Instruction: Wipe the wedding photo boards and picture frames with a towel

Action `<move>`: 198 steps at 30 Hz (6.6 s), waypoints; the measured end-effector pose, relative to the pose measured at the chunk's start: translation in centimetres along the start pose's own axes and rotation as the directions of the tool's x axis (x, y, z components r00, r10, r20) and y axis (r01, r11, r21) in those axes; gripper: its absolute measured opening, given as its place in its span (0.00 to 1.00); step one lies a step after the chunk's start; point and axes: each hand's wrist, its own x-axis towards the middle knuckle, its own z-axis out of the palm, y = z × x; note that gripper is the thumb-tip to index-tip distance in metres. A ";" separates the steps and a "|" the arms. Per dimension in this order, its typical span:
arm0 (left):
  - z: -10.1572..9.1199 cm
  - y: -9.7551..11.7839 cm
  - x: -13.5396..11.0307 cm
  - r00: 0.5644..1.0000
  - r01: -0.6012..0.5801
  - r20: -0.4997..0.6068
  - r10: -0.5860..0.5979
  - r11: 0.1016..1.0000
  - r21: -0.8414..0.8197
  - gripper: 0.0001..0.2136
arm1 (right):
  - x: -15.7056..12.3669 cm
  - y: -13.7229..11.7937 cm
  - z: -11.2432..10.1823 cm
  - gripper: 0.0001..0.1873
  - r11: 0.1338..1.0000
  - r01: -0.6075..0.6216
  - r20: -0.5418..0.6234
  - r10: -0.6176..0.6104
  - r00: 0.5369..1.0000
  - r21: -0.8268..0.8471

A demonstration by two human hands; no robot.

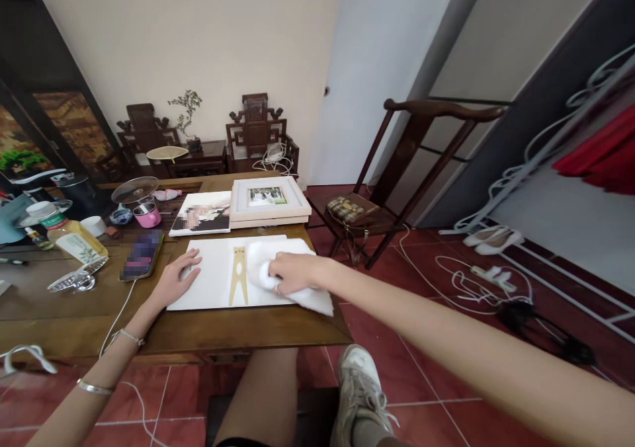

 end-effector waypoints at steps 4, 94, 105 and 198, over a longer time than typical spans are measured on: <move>-0.1 0.1 0.0 1.000 -0.006 0.011 0.006 1.000 0.007 0.15 | 2.2 3.9 0.2 0.14 0.999 -0.008 -0.061 0.006 0.998 -0.038; 0.0 0.4 0.0 1.000 0.007 0.026 -0.007 1.000 0.004 0.15 | 6.5 -2.9 3.6 0.19 0.983 0.176 -0.419 -0.138 0.898 0.053; 0.1 0.0 0.0 0.999 0.003 0.034 -0.002 0.999 -0.032 0.18 | 7.0 -7.8 3.3 0.21 0.983 0.182 -0.344 -0.175 0.922 -0.015; 0.6 -0.5 -0.8 0.981 -0.026 0.192 0.013 0.997 0.069 0.25 | -1.5 -1.0 8.2 0.08 0.906 0.422 -0.445 -0.387 0.807 -0.023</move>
